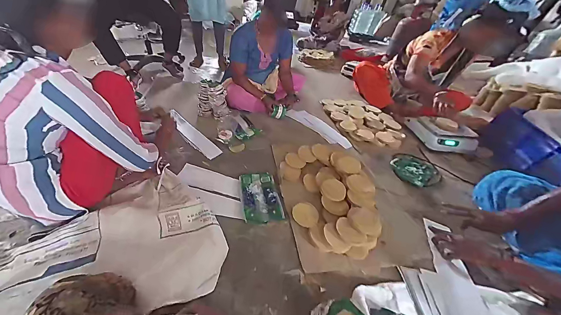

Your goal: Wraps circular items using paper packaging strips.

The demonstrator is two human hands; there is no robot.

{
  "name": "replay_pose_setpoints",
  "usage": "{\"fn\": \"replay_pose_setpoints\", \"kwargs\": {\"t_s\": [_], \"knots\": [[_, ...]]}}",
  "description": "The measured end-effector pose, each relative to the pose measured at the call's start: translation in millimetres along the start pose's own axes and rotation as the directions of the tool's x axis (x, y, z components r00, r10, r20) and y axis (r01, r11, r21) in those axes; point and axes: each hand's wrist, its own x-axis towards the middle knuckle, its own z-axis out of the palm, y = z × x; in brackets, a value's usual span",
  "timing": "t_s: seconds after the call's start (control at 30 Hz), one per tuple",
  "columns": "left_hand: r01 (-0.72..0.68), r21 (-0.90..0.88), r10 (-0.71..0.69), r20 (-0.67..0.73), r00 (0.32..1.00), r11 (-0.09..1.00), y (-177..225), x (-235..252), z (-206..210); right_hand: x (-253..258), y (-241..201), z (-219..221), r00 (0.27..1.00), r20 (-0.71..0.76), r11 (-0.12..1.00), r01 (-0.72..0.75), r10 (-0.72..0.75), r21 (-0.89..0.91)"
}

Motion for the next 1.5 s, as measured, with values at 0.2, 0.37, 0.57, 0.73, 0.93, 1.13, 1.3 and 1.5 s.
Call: {"fn": "replay_pose_setpoints", "kwargs": {"t_s": [0.2,0.37,0.57,0.73,0.93,1.13,1.3,1.5], "knots": [[0.174,0.431,-0.274,0.182,0.944,0.885,-25,91,-30,64,62,-75,0.926,-0.269,0.949,-0.300,0.265,-0.098],[-0.132,0.359,0.088,0.137,0.987,0.924,0,179,52,102,105,-113,0.877,-0.202,0.798,-0.480,0.436,-0.363],[-0.106,0.329,-0.044,0.417,0.908,0.939,20,267,154,139,121,-131,0.850,-0.238,0.628,-0.512,0.471,-0.587],[-0.062,0.242,-0.030,0.357,0.934,0.968,6,277,159,209,120,-159,0.929,-0.273,0.552,-0.367,0.248,-0.749],[-0.221,0.111,0.174,0.329,0.928,0.969,-24,269,162,275,138,-164,0.914,-0.104,0.337,-0.247,0.391,-0.909],[-0.337,0.041,0.320,0.225,0.920,0.941,-39,264,170,281,146,-158,0.879,-0.082,0.242,-0.218,0.471,-0.945],[-0.312,0.067,0.287,0.252,0.924,0.948,-38,264,168,271,135,-154,0.892,-0.204,0.301,-0.340,0.402,-0.891],[-0.280,0.146,0.239,0.248,0.939,0.949,-30,264,172,193,122,-151,0.886,-0.282,0.680,-0.464,0.369,-0.568]]}}
